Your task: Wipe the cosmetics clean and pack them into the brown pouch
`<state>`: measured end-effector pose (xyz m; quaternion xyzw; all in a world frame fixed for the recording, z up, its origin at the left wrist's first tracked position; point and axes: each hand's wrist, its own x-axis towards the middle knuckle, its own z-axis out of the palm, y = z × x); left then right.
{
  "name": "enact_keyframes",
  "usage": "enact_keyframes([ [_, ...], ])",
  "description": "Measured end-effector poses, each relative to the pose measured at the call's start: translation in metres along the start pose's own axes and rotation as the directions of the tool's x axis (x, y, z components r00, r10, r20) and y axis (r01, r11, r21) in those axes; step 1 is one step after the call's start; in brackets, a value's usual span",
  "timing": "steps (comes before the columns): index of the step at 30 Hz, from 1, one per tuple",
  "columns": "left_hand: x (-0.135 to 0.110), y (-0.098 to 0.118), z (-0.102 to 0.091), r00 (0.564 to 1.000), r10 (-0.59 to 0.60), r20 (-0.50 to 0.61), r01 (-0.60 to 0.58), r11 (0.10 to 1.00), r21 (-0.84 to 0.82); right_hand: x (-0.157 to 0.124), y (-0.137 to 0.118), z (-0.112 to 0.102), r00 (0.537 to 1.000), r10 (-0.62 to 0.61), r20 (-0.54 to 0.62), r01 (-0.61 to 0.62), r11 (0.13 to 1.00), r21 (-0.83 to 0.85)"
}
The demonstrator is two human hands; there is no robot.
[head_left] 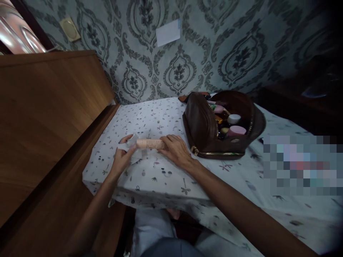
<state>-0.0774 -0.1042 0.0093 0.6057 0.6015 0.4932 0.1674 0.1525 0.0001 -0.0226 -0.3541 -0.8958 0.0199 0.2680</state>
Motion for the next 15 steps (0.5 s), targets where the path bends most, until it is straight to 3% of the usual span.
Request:
enact_keyframes([
  [4,-0.0056,0.0067,0.0047,0.968,0.244,-0.052,-0.230,0.955,0.187,-0.0010,0.0000,0.0004,1.000,-0.016,-0.009,0.016,1.000,0.005],
  [9,-0.0073,0.0104,0.0096,0.925,0.353,-0.140,-0.286,0.890,0.355,-0.0013,-0.0004,0.0016,1.000,-0.013,-0.002,0.013,1.000,0.008],
  [12,-0.0070,0.0094,0.0094,0.897,0.428,-0.105,-0.350,0.837,0.420,-0.0011,0.0010,0.0026,1.000,0.000,-0.025,0.000,1.000,0.029],
  [15,-0.0071,0.0046,0.0071,0.838,0.542,-0.053,-0.459,0.755,0.467,-0.0009,0.0024,0.0033,0.998,0.035,-0.043,-0.033,0.998,0.054],
])
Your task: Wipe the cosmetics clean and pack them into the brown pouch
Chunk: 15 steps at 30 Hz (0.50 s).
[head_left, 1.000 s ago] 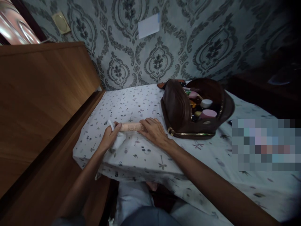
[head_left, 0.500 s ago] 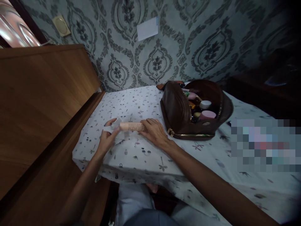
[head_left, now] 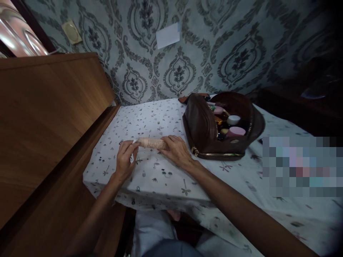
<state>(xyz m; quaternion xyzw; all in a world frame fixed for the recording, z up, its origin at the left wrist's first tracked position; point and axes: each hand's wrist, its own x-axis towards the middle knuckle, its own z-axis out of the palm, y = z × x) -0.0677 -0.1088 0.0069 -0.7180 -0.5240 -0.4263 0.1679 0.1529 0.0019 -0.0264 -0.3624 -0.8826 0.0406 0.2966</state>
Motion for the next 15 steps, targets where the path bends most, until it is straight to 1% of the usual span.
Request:
enact_keyframes([
  [2,-0.003,-0.004,0.000,0.997,0.079,-0.009,-0.079,0.997,0.016,0.000,0.000,0.000,1.000,0.013,-0.002,-0.013,1.000,0.014],
  [4,-0.005,-0.008,0.000,0.990,0.140,0.005,-0.140,0.990,0.022,0.000,0.000,0.000,1.000,0.012,0.004,-0.012,1.000,0.027],
  [7,-0.004,-0.011,0.001,0.977,0.196,0.087,-0.198,0.980,0.015,-0.001,-0.001,-0.001,1.000,-0.007,0.009,0.006,0.999,0.048],
  [9,-0.002,-0.011,0.002,0.970,0.192,0.150,-0.195,0.981,0.005,-0.001,-0.001,-0.002,1.000,-0.017,0.011,0.017,0.999,0.048],
  [11,0.001,-0.012,0.003,0.967,0.139,0.214,-0.138,0.990,-0.018,-0.001,-0.001,-0.003,0.999,-0.035,0.012,0.034,0.999,0.035],
  [13,0.005,-0.012,0.001,0.961,0.044,0.272,-0.025,0.997,-0.072,-0.001,-0.002,-0.003,0.998,-0.060,0.013,0.060,0.998,0.018],
  [15,0.008,-0.012,-0.002,0.942,-0.057,0.331,0.111,0.983,-0.147,0.000,-0.001,-0.003,0.997,-0.070,0.014,0.070,0.997,0.009],
])
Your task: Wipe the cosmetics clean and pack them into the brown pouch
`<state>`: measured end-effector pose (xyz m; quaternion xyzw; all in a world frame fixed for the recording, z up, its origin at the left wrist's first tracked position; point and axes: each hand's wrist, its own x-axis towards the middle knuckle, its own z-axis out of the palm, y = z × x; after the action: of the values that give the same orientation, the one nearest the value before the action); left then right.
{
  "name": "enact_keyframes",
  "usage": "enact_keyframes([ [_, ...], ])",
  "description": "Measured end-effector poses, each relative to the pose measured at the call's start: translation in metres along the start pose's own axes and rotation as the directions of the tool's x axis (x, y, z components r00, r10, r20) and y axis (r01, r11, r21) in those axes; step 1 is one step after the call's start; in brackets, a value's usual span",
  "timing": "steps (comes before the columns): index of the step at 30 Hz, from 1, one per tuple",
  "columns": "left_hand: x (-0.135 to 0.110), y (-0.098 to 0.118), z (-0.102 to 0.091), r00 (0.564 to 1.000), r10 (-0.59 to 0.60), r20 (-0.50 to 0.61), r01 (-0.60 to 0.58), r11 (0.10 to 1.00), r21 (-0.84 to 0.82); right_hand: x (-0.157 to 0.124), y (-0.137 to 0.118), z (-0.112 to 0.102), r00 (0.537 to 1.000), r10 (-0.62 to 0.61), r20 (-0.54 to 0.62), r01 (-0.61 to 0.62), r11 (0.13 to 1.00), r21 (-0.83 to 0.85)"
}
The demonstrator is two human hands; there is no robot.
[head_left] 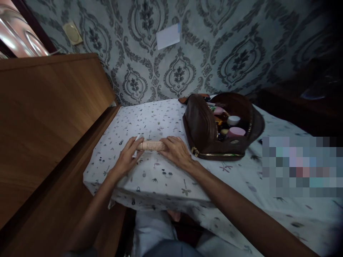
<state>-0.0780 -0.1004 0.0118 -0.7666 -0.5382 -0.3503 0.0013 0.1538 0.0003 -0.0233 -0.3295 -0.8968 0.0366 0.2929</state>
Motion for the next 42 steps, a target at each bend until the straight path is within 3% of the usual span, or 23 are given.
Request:
enact_keyframes([
  [3,0.002,0.004,-0.006,0.987,-0.147,0.069,0.156,0.976,-0.152,0.001,0.001,0.000,1.000,0.008,-0.003,-0.008,1.000,0.002],
  [7,0.003,0.011,-0.008,0.923,-0.350,0.161,0.378,0.903,-0.206,0.000,0.001,0.001,0.999,-0.028,-0.023,0.028,1.000,0.002],
  [15,0.003,0.002,0.005,0.840,-0.542,0.017,0.533,0.819,-0.212,-0.001,0.000,0.001,0.998,-0.056,-0.027,0.056,0.998,-0.011],
  [17,0.003,0.001,0.002,0.842,-0.538,0.045,0.534,0.816,-0.222,-0.001,0.000,0.000,0.998,-0.052,-0.018,0.051,0.999,-0.016],
  [22,0.005,0.009,-0.015,0.923,-0.339,0.185,0.383,0.858,-0.341,0.000,0.000,0.000,1.000,-0.008,-0.019,0.008,1.000,-0.016],
  [28,0.002,0.009,-0.012,0.879,-0.463,0.113,0.476,0.863,-0.170,0.000,0.000,0.001,1.000,-0.019,-0.015,0.019,1.000,-0.018],
  [34,0.006,0.012,-0.015,0.922,-0.353,0.157,0.386,0.850,-0.359,0.001,0.001,0.001,0.999,0.026,-0.021,-0.025,0.998,0.062],
  [38,0.009,0.016,-0.015,0.899,-0.419,0.132,0.438,0.837,-0.327,0.000,-0.005,-0.003,1.000,0.027,0.002,-0.027,0.995,0.098],
  [40,0.011,0.020,-0.013,0.888,-0.446,0.109,0.457,0.838,-0.297,-0.001,-0.008,-0.007,0.998,0.050,0.026,-0.053,0.987,0.154],
  [42,0.013,0.025,-0.014,0.898,-0.431,0.084,0.437,0.854,-0.282,-0.002,-0.009,-0.010,0.993,0.090,0.075,-0.109,0.941,0.320],
])
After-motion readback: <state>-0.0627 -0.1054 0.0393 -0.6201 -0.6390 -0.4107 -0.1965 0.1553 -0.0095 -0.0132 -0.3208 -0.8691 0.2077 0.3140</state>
